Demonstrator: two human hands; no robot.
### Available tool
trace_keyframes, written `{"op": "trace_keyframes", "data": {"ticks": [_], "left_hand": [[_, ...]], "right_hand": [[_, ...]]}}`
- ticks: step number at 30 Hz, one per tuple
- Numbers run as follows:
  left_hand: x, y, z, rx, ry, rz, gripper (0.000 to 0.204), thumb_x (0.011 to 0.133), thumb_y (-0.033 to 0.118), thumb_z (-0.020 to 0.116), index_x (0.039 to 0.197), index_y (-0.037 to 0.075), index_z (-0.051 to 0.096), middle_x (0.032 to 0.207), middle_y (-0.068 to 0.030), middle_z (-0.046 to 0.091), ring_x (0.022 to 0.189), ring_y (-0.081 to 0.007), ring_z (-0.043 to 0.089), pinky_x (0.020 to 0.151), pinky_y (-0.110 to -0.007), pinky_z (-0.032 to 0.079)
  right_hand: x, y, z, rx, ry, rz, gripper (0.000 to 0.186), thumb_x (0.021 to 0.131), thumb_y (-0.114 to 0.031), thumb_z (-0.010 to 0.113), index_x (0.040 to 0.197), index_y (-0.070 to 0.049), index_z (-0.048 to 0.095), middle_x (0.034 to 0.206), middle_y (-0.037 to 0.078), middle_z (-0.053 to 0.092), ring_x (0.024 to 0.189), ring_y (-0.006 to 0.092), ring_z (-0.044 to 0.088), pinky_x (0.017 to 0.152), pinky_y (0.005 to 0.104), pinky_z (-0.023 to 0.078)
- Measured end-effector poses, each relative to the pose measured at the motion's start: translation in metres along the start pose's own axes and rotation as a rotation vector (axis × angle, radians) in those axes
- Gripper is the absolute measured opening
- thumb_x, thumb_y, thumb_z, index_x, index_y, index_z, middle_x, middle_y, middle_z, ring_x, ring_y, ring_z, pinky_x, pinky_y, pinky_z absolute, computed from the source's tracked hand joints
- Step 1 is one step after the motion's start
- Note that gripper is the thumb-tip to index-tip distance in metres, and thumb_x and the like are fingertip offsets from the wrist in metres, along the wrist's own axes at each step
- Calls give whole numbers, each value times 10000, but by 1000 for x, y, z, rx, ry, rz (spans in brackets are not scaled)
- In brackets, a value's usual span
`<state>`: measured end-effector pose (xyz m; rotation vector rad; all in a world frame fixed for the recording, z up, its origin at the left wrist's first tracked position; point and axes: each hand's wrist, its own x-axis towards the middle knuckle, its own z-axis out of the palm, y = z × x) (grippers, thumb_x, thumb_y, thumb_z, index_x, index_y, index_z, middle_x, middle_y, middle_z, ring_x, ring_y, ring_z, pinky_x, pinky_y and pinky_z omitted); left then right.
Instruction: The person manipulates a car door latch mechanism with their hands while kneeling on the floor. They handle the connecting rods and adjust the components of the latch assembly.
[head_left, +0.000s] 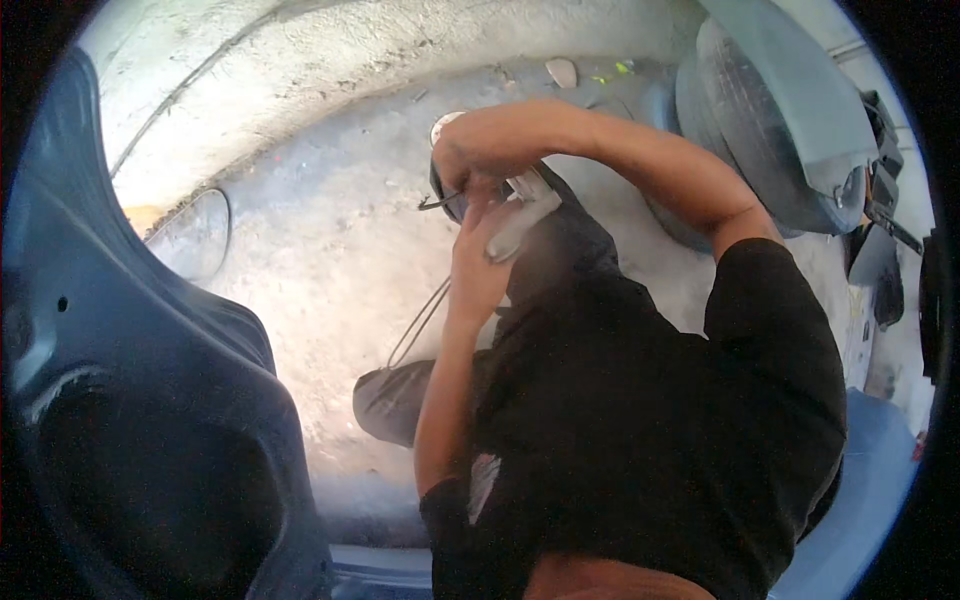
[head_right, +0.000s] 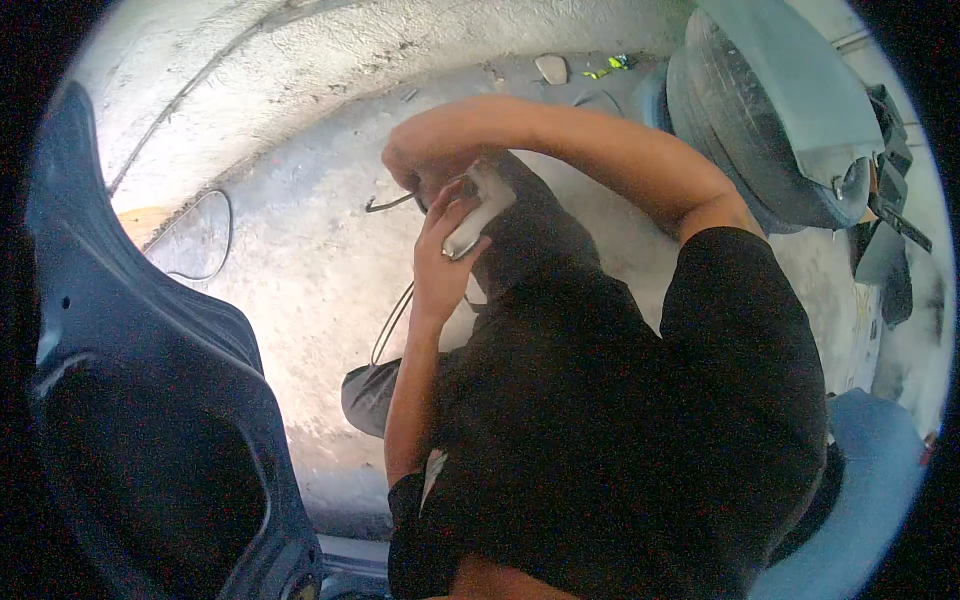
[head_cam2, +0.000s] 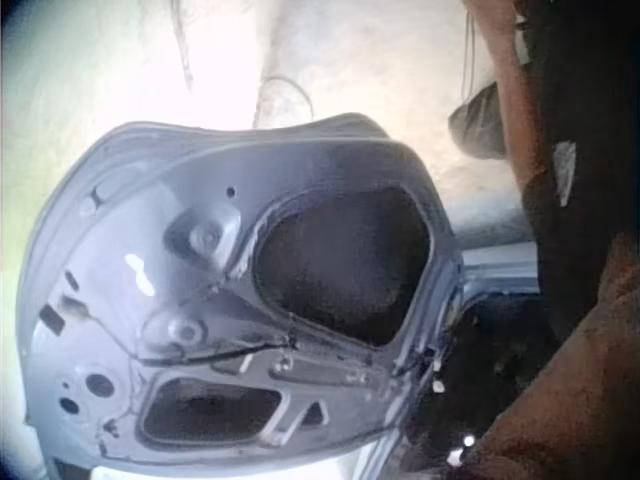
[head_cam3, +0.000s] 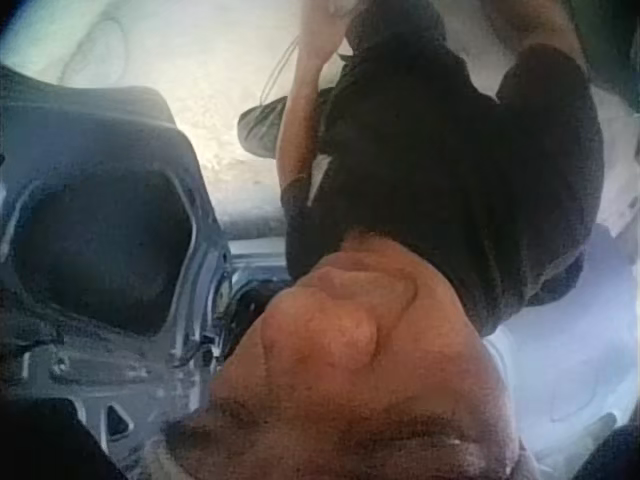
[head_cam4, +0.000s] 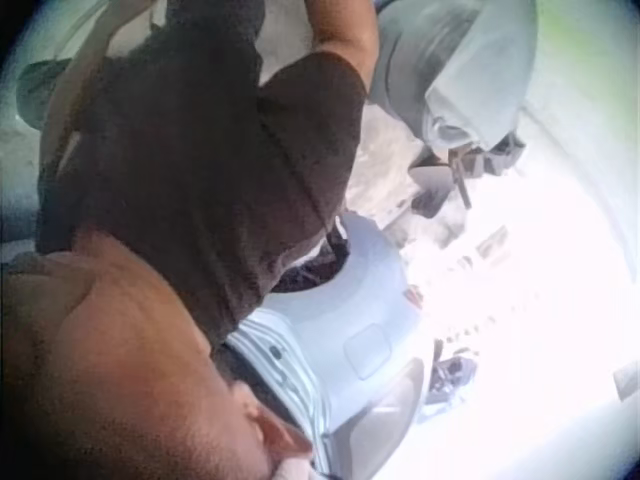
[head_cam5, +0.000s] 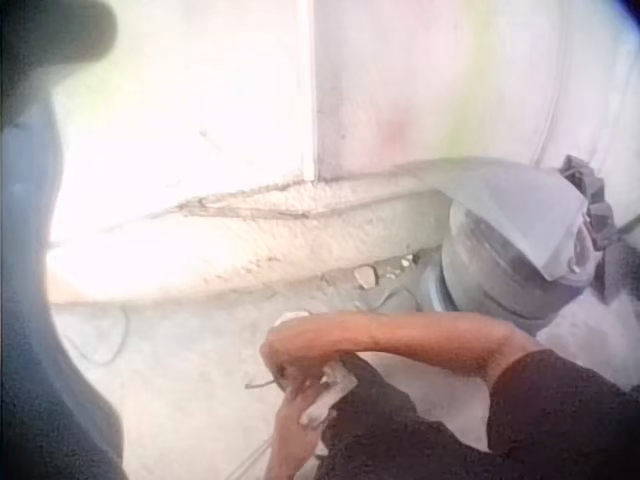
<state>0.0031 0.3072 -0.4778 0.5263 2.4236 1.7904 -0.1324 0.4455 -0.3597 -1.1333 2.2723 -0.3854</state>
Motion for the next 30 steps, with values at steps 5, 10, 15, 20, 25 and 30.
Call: {"op": "trace_keyframes", "data": {"ticks": [5,10,15,20,25,30], "left_hand": [[-12,-15,8,-87,16,-19,527,790,-65,773,1301,22,678,1437,-168,592,1329,-317,583,1092,-395,478],[-13,-16,6,-9,7,-5,528,782,-69,775,1292,24,678,1361,-162,647,1280,-324,618,1071,-387,493],[-13,-23,3,64,31,15,498,778,-49,786,1261,11,679,1275,-186,674,1170,-334,663,984,-380,521],[-13,-25,6,-33,90,-48,482,774,-33,794,1243,2,687,1204,-211,684,1085,-342,687,937,-385,528],[-17,-29,3,-77,93,-21,492,795,-17,793,1274,-5,682,1299,-226,666,1190,-352,669,978,-392,525],[-17,-28,0,-61,159,2,527,786,-13,803,1299,21,687,1431,-240,601,1314,-366,606,1046,-426,514]], "right_hand": [[-12,30,15,24,242,-271,174,785,-147,738,845,13,703,808,165,670,747,338,638,671,438,482],[-36,32,16,277,275,-255,186,821,-132,716,938,12,719,872,152,696,834,342,680,715,423,514],[-31,39,34,76,245,-331,223,841,-133,689,1035,-35,739,955,144,694,914,337,684,752,421,539],[-39,29,46,53,230,-253,217,822,-174,714,991,-49,766,950,169,719,959,391,689,789,467,549],[-39,50,51,150,251,-371,338,883,-106,666,1215,-61,715,1074,141,698,1035,347,665,841,422,551],[-54,91,53,395,572,-75,237,972,-132,646,1167,-17,716,1097,128,728,975,253,692,850,351,541]]}}
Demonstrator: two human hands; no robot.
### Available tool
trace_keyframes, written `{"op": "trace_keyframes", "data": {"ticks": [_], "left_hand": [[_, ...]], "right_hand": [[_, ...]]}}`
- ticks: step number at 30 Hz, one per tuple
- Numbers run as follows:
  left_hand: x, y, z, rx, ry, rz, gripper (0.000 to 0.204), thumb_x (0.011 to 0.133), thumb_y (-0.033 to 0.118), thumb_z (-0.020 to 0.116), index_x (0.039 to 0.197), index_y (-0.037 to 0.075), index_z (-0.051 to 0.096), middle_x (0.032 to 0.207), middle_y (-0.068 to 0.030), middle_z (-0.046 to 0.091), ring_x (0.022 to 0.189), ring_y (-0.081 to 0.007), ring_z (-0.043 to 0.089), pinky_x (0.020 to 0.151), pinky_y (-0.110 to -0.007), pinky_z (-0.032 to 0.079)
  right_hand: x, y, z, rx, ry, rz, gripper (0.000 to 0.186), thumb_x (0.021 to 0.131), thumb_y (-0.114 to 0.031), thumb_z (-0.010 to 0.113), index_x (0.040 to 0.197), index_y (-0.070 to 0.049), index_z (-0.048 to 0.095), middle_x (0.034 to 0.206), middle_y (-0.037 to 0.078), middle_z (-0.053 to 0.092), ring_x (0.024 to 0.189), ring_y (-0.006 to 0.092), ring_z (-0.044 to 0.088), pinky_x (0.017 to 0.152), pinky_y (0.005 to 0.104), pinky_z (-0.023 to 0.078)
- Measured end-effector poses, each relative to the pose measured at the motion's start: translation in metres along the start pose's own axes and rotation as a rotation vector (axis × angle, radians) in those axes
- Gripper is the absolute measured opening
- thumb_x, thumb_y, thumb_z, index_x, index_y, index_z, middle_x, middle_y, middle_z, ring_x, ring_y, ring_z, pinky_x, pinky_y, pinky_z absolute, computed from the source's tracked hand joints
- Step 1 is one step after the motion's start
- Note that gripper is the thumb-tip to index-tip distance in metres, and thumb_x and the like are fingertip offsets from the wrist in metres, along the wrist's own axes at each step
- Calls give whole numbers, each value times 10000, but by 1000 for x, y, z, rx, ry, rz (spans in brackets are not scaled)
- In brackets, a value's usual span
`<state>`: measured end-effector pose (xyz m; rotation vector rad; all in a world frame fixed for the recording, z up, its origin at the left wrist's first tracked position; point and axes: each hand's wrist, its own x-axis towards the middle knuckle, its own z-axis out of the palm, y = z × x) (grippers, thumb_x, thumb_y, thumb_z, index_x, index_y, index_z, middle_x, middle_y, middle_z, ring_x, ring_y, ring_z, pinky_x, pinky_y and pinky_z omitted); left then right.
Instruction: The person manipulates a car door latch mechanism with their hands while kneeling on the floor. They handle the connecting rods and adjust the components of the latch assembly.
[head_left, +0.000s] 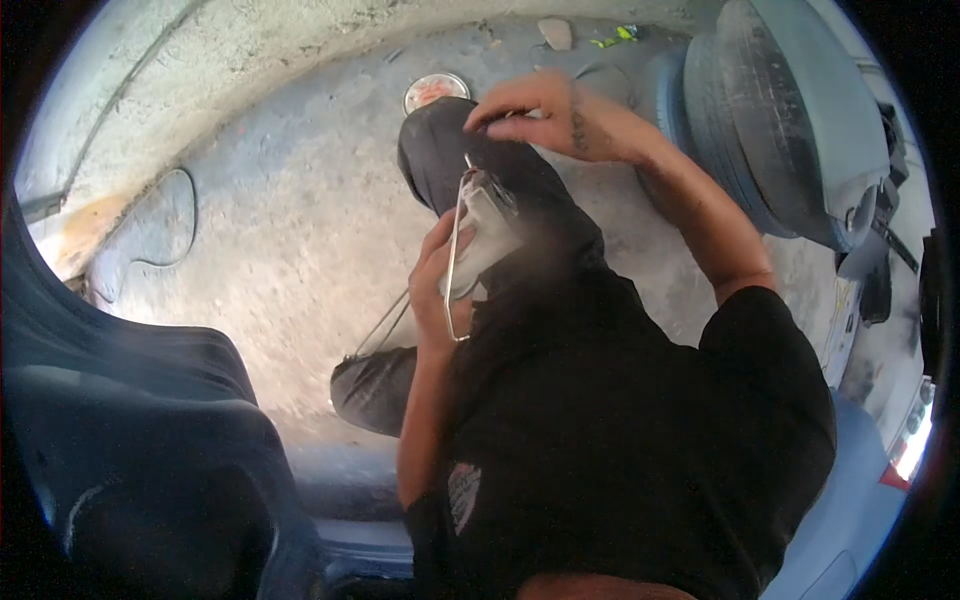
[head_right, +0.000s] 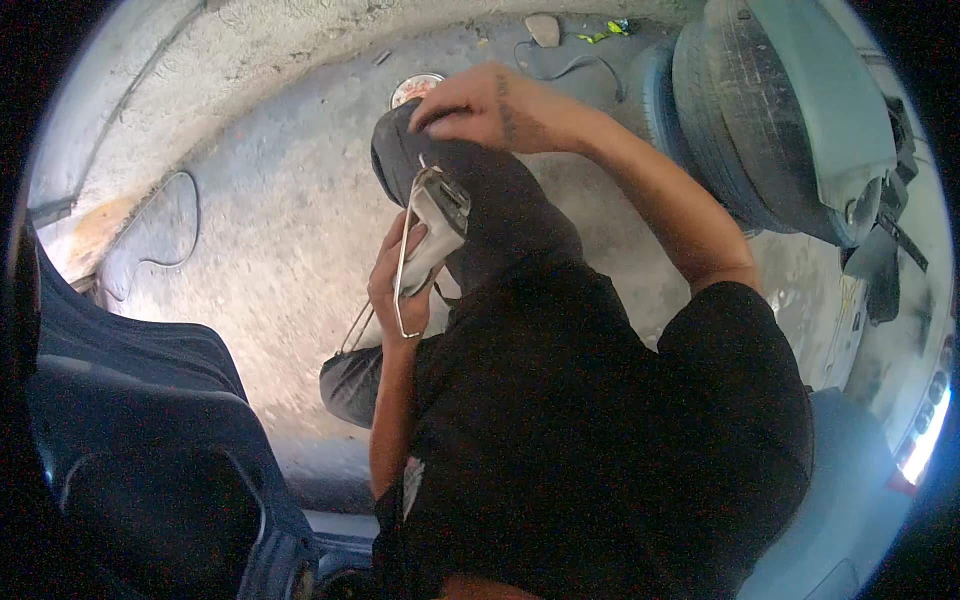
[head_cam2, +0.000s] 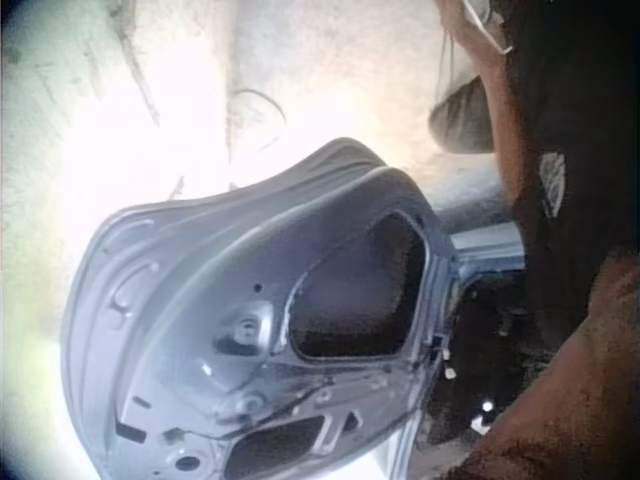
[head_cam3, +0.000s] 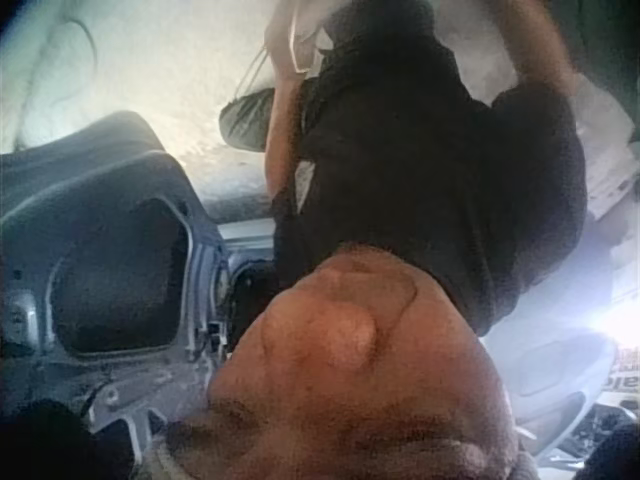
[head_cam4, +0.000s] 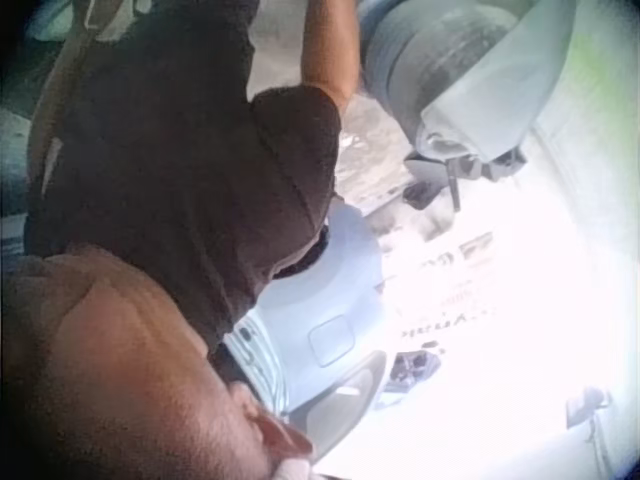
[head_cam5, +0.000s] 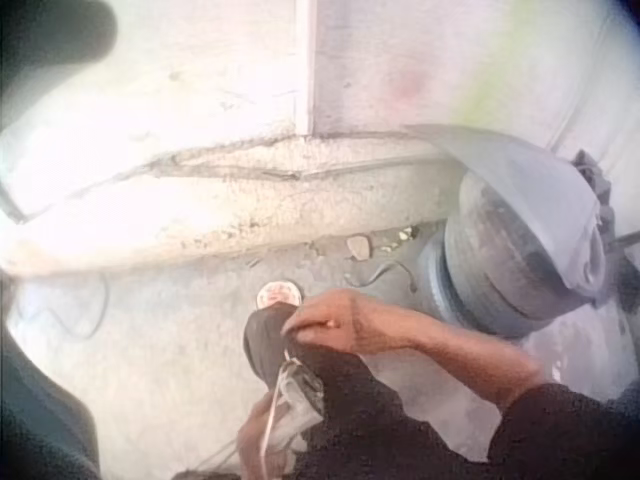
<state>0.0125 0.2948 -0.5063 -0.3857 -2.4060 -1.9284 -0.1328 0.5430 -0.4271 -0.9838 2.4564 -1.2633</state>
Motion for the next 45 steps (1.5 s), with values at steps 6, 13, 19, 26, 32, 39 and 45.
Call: {"op": "trace_keyframes", "data": {"ticks": [6,13,19,26,32,39,45], "left_hand": [[-1,22,-22,116,99,46,475,777,-32,810,1238,-7,699,1420,-281,595,1317,-405,597,1047,-450,516],[-9,43,-33,-82,206,-139,405,833,4,776,1232,-11,708,1382,-296,617,1289,-412,618,1039,-447,511],[-17,34,-47,162,154,78,405,845,48,783,1234,-21,695,1382,-291,619,1276,-410,626,1040,-451,509],[-30,27,-53,156,244,-101,432,817,25,775,1228,-61,671,1300,-264,661,1183,-369,668,990,-444,535],[-33,23,-59,152,250,-183,545,804,191,882,1240,-46,657,1119,-169,720,1023,-291,701,909,-397,539],[-41,12,-67,19,291,-329,599,767,246,914,1222,-56,668,1109,-148,708,1026,-258,678,904,-371,519],[-40,-9,-52,-657,436,-280,698,821,267,895,1345,-34,546,1293,-129,639,1187,-237,623,1018,-373,502]], "right_hand": [[-9,-22,23,302,18,280,234,960,-201,708,1101,-16,732,961,54,749,917,106,658,830,281,514],[-1,-48,57,497,81,305,230,949,-201,719,1050,6,719,906,48,733,866,98,637,797,282,508],[5,-44,74,361,170,125,200,933,-179,727,1026,-2,722,913,144,731,853,242,716,766,351,544],[16,-50,80,368,211,80,217,925,-180,735,1049,-4,707,918,144,729,842,264,721,755,349,548],[19,-53,81,439,180,125,221,926,-190,734,1036,-1,697,908,156,717,832,286,717,747,361,548],[27,-38,94,249,229,-95,175,942,-155,702,1040,-12,683,933,163,718,869,349,715,760,400,552],[35,-42,82,447,82,-24,169,935,-92,705,1074,4,704,982,98,732,933,190,699,845,329,549]]}}
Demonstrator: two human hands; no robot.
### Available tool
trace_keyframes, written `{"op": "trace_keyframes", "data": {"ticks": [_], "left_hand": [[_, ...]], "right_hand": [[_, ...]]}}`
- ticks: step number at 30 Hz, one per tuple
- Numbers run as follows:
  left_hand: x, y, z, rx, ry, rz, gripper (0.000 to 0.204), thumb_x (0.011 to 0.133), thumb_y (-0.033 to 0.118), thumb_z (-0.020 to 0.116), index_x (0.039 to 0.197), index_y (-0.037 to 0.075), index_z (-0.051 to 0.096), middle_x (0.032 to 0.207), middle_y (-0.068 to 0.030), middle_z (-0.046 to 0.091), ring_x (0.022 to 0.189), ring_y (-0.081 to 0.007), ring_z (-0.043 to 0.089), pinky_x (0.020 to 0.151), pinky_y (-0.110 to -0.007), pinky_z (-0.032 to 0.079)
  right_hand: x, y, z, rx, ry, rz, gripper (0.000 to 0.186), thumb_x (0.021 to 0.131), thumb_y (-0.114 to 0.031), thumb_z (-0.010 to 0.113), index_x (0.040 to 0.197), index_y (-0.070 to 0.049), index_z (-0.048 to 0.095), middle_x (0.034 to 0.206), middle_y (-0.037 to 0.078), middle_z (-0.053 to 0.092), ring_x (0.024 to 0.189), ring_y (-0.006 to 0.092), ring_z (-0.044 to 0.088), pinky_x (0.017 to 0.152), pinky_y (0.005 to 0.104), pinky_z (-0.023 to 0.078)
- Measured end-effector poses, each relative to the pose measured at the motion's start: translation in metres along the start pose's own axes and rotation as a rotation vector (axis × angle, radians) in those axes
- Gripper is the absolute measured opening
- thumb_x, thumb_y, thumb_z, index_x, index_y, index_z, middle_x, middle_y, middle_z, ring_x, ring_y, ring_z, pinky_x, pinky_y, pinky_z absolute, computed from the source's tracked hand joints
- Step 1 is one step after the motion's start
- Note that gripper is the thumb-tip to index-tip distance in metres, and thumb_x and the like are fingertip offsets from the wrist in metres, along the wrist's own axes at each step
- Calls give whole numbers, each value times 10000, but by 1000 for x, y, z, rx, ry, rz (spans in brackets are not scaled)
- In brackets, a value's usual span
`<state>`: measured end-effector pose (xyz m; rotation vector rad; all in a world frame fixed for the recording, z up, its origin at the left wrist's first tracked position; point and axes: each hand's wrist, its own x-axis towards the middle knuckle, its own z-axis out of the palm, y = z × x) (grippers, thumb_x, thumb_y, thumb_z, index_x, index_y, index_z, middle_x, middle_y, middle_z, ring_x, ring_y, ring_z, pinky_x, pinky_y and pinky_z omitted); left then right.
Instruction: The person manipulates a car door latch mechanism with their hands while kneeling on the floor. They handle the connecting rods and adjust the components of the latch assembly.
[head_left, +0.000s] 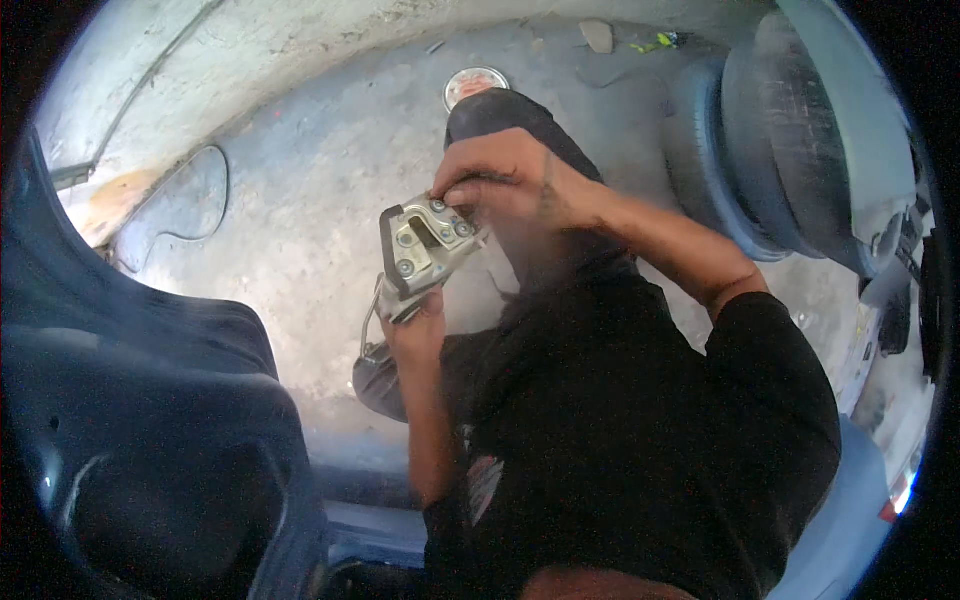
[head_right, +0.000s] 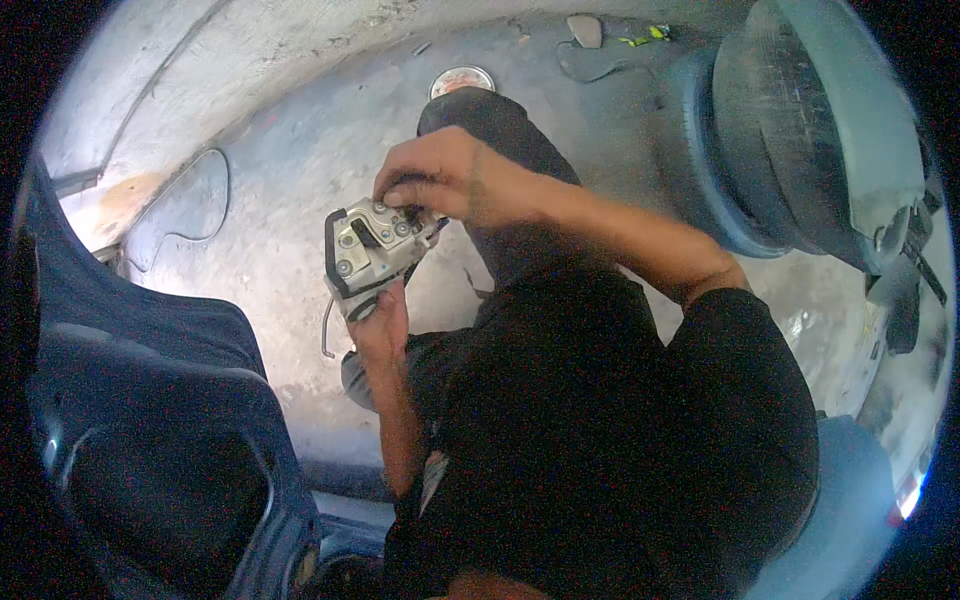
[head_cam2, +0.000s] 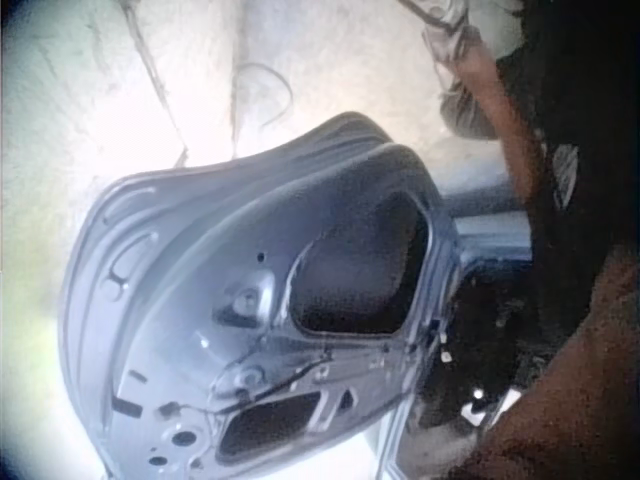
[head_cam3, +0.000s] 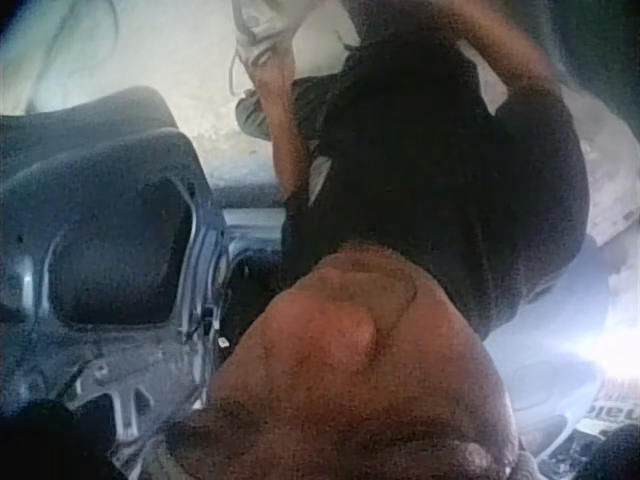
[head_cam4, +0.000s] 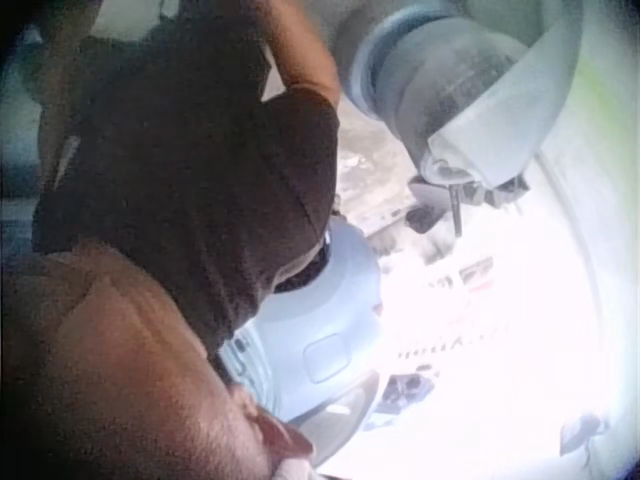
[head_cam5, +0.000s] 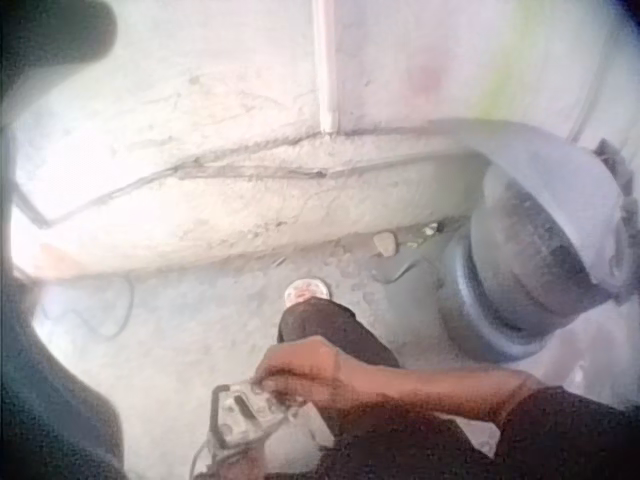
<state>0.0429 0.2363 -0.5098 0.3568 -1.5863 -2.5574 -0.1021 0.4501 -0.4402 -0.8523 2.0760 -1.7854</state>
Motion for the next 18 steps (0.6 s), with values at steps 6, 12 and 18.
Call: {"op": "trace_keyframes", "data": {"ticks": [6,12,18], "left_hand": [[12,6,3,-283,-157,-15,787,809,50,846,1484,-16,445,1485,-165,527,1393,-340,494,1201,-541,337],[14,5,-9,-219,-152,-42,932,773,104,871,1558,52,371,1580,-146,437,1482,-360,377,1242,-601,235],[16,9,-5,-286,-148,-30,921,769,98,883,1539,16,384,1564,-171,443,1454,-371,412,1222,-581,291]], "right_hand": [[0,-7,-3,218,41,67,183,946,-90,695,1097,6,730,1009,74,759,944,127,694,860,298,553],[0,-16,-2,235,28,72,162,944,-53,697,1090,7,734,1037,73,742,992,135,686,908,299,541],[3,-12,0,154,20,3,187,943,-20,673,1120,9,725,1065,86,734,1006,149,690,896,306,545]]}}
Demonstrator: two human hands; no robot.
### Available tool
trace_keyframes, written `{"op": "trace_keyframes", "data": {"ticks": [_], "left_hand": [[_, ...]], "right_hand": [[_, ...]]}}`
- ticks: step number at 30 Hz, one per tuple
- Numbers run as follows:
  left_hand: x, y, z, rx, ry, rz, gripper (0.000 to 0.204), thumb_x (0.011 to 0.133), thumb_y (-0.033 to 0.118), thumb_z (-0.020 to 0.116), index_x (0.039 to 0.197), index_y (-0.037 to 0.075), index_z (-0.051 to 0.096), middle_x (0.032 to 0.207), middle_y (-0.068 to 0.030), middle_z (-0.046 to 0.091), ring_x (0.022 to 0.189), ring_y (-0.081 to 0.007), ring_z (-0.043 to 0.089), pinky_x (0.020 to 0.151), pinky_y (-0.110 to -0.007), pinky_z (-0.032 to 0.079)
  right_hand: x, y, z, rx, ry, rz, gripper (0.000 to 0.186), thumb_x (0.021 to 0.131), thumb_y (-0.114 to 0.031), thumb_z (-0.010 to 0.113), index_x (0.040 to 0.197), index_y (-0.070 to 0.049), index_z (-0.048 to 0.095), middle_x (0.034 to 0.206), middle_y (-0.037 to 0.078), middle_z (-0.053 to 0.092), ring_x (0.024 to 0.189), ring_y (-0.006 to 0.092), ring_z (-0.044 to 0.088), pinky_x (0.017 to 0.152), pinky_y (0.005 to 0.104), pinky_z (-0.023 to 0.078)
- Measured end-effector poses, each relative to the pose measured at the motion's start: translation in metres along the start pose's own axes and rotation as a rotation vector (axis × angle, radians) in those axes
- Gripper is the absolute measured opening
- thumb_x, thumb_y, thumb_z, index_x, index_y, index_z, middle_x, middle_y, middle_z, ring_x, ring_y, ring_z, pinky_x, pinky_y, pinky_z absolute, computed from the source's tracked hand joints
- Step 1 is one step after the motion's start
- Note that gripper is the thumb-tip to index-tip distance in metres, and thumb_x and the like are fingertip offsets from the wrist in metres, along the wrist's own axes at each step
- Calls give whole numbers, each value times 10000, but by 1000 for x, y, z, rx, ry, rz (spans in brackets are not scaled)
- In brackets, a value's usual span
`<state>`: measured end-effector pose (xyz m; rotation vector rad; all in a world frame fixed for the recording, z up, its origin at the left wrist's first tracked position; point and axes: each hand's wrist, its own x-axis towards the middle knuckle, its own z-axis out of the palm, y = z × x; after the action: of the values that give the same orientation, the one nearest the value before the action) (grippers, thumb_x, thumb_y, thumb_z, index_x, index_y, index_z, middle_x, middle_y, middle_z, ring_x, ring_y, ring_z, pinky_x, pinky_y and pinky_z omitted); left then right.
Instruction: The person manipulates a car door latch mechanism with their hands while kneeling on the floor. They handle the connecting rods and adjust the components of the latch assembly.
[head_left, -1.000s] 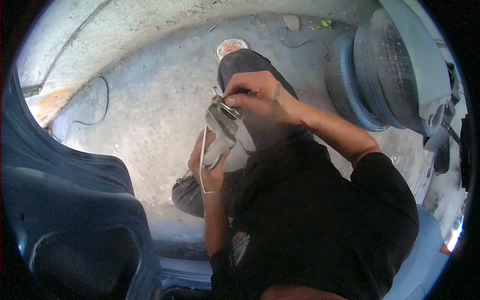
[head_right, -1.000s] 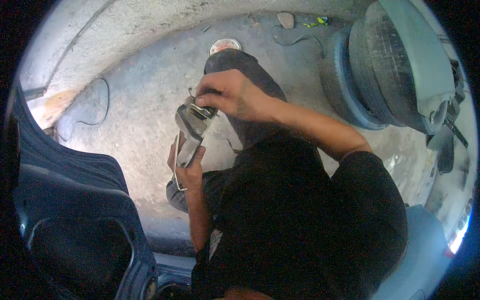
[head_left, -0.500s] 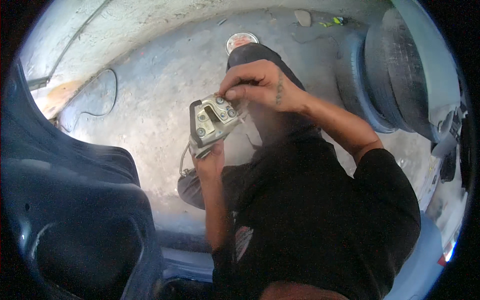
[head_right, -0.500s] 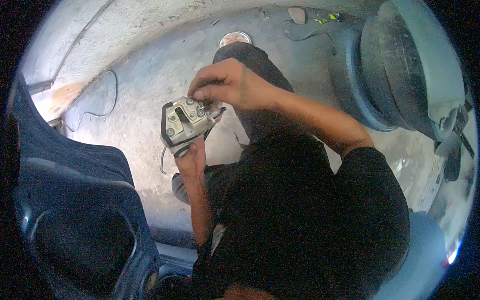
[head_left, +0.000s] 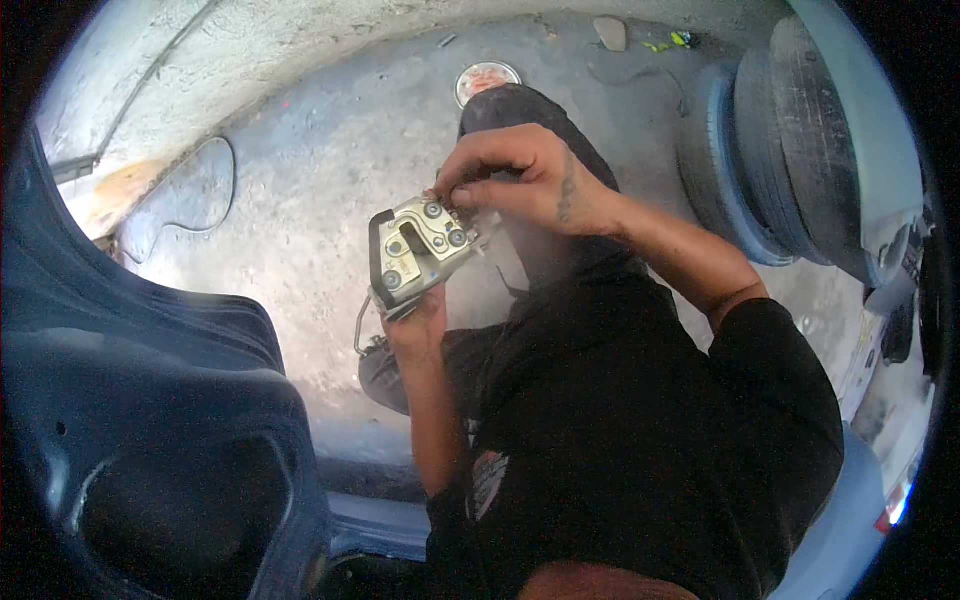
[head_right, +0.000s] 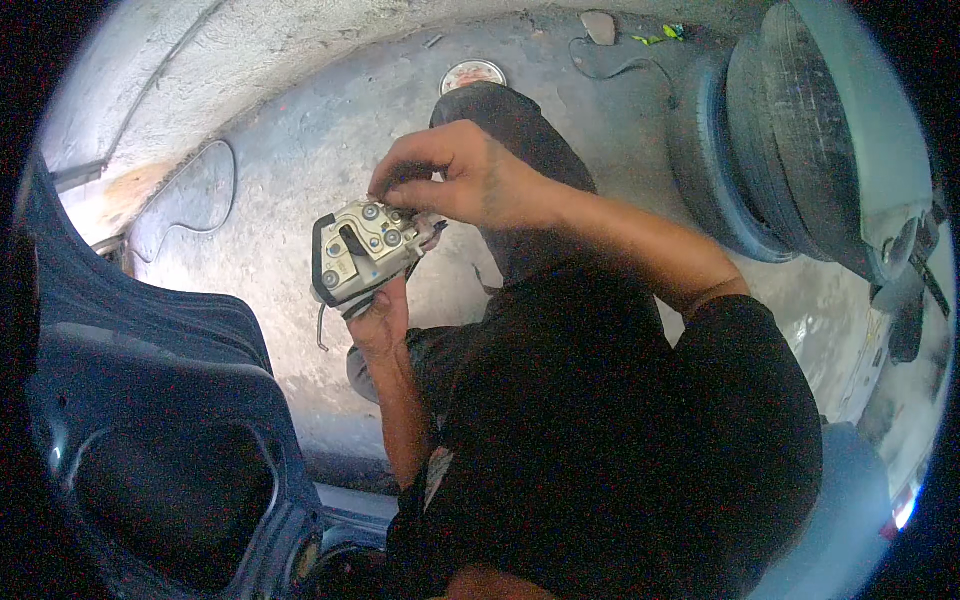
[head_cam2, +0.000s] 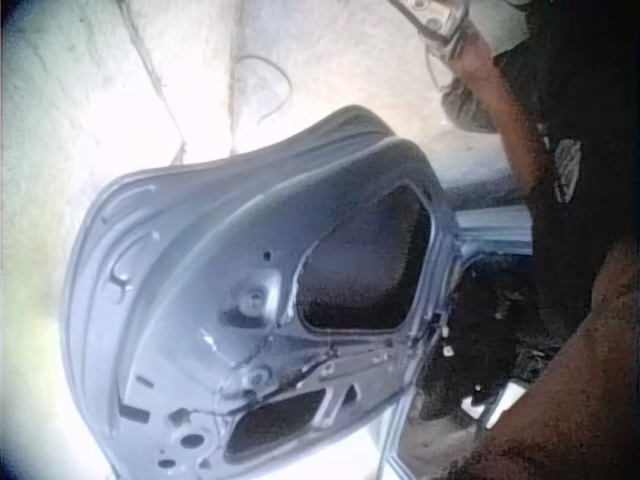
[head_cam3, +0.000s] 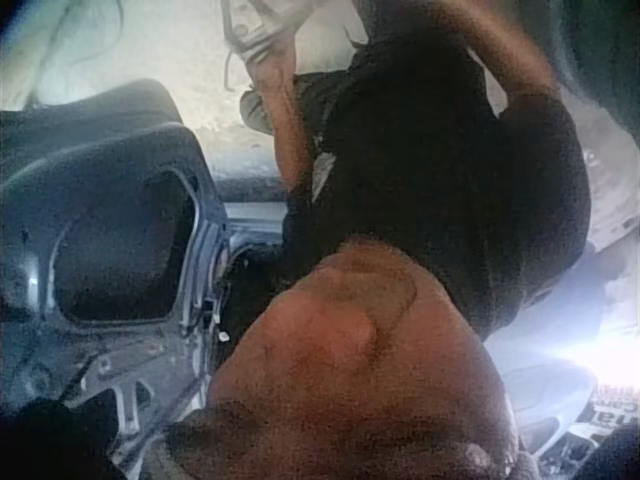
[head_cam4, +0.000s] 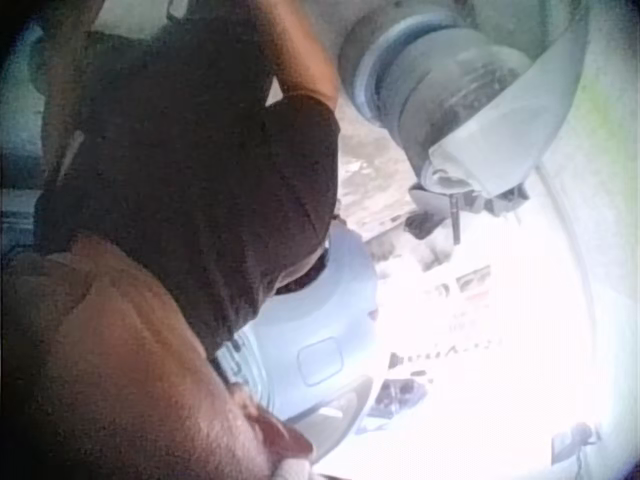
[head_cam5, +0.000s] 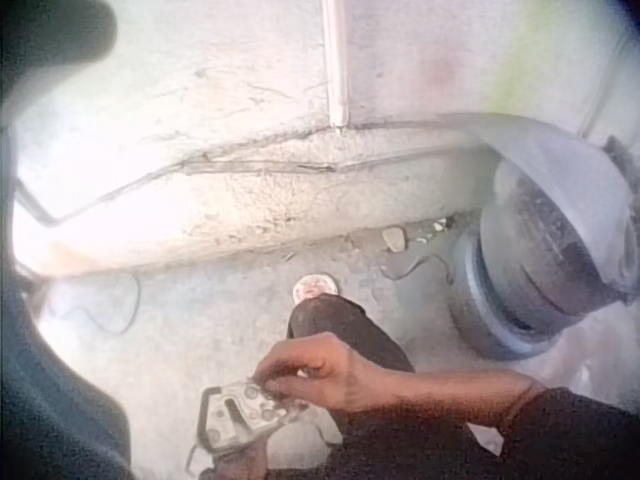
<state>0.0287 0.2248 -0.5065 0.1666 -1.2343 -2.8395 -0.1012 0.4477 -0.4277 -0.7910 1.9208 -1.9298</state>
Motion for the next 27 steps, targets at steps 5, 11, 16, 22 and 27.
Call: {"op": "trace_keyframes", "data": {"ticks": [5,11,16,22,27], "left_hand": [[4,1,-1,10,-4,13,826,794,57,865,1492,-38,434,1466,-183,535,1368,-334,513,1166,-497,393],[11,0,-23,492,71,45,594,774,-24,829,1330,-57,623,1249,-139,674,1161,-264,658,1011,-364,512],[14,17,2,768,47,15,568,751,-28,842,1289,-53,663,1278,-178,697,1195,-255,660,1039,-375,506],[14,29,30,841,-109,50,540,764,-32,819,1285,-1,679,1282,-129,705,1217,-237,652,1054,-352,492],[7,18,0,897,-107,207,478,794,-5,797,1258,28,690,1333,-151,666,1261,-273,632,1050,-374,496]], "right_hand": [[1,3,5,-44,-21,53,220,930,-29,682,1145,2,721,1068,93,734,1001,176,695,895,318,543],[4,5,-2,-231,-54,36,448,879,-119,759,1307,-46,650,1277,134,656,1129,243,655,933,362,538],[5,-6,-6,-428,-174,-86,818,767,-165,847,1498,-111,484,1484,184,488,1353,346,519,1093,428,462],[5,-12,10,-485,-269,-36,952,694,3,833,1542,-184,443,1551,118,458,1461,328,425,1203,461,392],[7,24,27,-416,-261,23,778,711,-39,875,1415,-120,552,1366,101,597,1230,235,597,1019,374,509]]}}
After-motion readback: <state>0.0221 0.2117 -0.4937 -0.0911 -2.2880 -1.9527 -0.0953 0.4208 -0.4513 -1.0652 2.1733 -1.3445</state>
